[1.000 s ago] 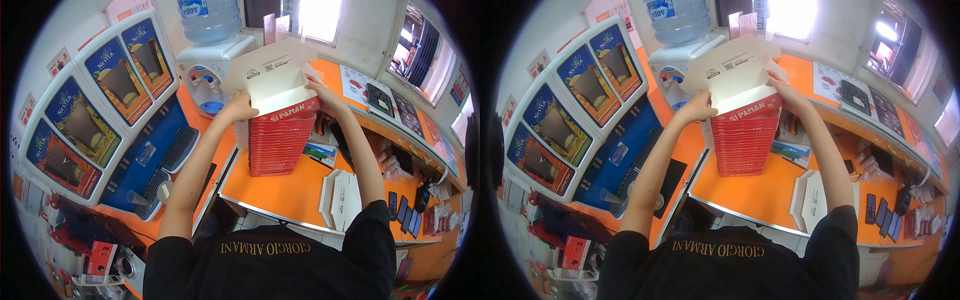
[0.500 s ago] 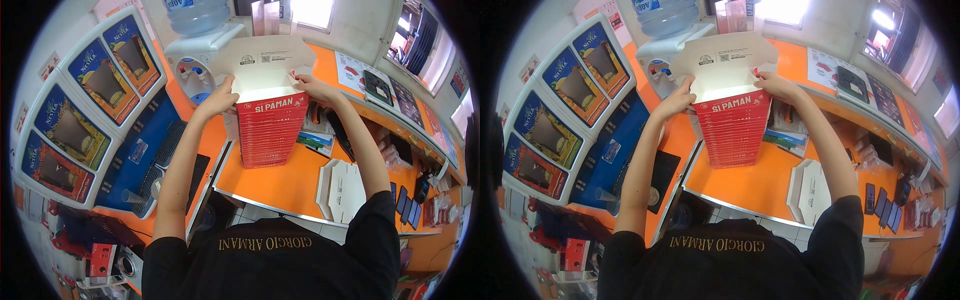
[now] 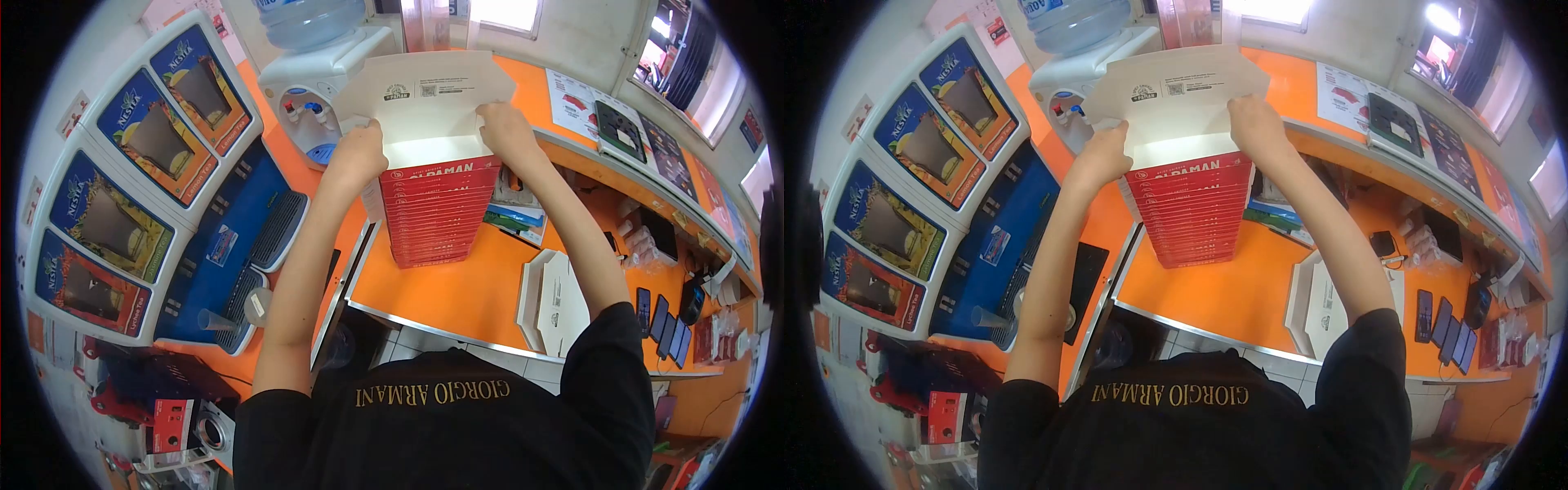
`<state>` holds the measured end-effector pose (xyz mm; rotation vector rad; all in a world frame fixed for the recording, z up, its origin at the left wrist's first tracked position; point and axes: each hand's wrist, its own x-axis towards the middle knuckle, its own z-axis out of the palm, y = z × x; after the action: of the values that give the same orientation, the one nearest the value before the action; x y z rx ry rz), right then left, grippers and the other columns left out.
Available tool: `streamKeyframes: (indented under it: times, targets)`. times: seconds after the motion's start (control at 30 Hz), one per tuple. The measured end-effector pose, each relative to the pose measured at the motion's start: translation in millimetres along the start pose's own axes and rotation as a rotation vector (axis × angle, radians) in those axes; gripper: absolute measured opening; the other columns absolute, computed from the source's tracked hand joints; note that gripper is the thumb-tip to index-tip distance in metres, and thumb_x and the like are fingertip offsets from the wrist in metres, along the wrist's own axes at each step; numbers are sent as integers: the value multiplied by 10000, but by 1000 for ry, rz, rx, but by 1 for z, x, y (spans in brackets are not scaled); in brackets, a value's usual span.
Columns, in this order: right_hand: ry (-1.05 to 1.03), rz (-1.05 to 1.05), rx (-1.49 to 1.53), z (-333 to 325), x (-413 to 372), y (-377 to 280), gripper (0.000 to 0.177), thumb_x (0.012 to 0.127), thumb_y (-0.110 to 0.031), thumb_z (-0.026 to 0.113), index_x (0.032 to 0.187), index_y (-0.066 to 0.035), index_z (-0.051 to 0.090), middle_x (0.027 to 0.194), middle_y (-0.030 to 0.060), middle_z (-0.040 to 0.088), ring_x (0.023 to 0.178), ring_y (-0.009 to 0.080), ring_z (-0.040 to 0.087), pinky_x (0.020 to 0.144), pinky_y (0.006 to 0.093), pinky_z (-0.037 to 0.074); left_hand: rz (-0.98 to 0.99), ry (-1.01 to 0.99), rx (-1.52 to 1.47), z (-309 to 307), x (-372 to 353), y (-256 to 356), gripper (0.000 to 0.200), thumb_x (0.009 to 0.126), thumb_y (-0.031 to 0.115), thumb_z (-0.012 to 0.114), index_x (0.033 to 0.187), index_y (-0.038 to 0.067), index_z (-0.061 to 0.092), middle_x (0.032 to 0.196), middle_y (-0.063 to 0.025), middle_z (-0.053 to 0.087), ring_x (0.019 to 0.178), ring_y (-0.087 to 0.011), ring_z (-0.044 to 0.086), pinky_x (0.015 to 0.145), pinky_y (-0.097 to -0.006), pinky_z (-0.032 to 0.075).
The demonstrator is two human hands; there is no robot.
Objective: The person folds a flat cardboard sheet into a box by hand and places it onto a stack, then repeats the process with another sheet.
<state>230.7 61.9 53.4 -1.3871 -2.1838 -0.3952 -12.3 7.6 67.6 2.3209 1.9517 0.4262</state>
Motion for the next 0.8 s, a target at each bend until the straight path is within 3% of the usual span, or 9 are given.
streamKeyframes:
  times: [0.03,0.1,0.3,0.43,0.5,0.53,0.63,0.73,0.8]
  targets:
    - [-13,-2,7,-2,-5,-1,146,725,0,525,815,19,637,802,228,629,816,361,628,730,428,511,82,151,105,5,-4,0,406,699,2,553,1087,-102,493,969,-272,597,886,-367,625,756,-388,520]
    - [2,76,65,-5,-12,-3,276,712,-48,590,979,-11,648,923,212,634,868,344,615,800,412,487,47,170,114,13,-7,4,414,711,0,554,1107,-99,486,988,-264,588,889,-370,622,750,-391,522]
    - [-22,59,61,-4,-16,-3,305,731,-69,610,1032,-30,632,1002,177,631,927,320,603,798,399,488,-6,188,154,15,-12,7,418,747,-2,543,1148,-94,471,1030,-250,574,886,-370,624,735,-395,525]
    - [-115,41,5,-4,-11,-2,302,730,-56,608,1030,-42,634,985,164,632,937,311,599,790,398,489,-64,13,191,6,-6,13,380,748,2,542,1116,-84,504,1014,-257,581,880,-377,623,739,-408,522]
    - [16,-87,-39,0,-11,-2,175,763,-18,506,852,-12,656,882,176,634,820,317,630,698,404,518,-93,12,159,9,-4,9,495,688,7,581,1168,-63,483,1038,-247,578,922,-374,606,780,-415,509]
    - [22,-85,-42,0,-12,-3,175,763,-18,506,852,-12,656,882,176,634,820,317,630,698,404,518,-126,7,125,12,-2,6,615,628,13,620,1221,-43,462,1062,-237,575,963,-370,588,821,-422,496]
    - [49,-44,-29,2,-18,-7,163,758,-15,495,808,-15,650,835,167,630,809,315,633,675,394,525,-106,89,95,19,-6,2,589,632,32,620,1201,-36,485,1051,-235,581,973,-378,583,837,-418,490]
    - [92,18,69,4,-25,-5,169,813,-77,499,836,-1,648,817,181,618,819,343,621,706,411,504,-122,133,67,22,-10,4,574,643,53,608,1199,-28,491,1063,-233,579,1002,-384,569,846,-428,474]
    - [91,189,388,-5,-29,0,230,868,-175,502,886,12,636,817,214,600,842,371,604,733,421,475,-71,126,24,22,-13,-10,569,681,91,619,1221,-24,476,1067,-226,581,1012,-374,567,845,-427,467]
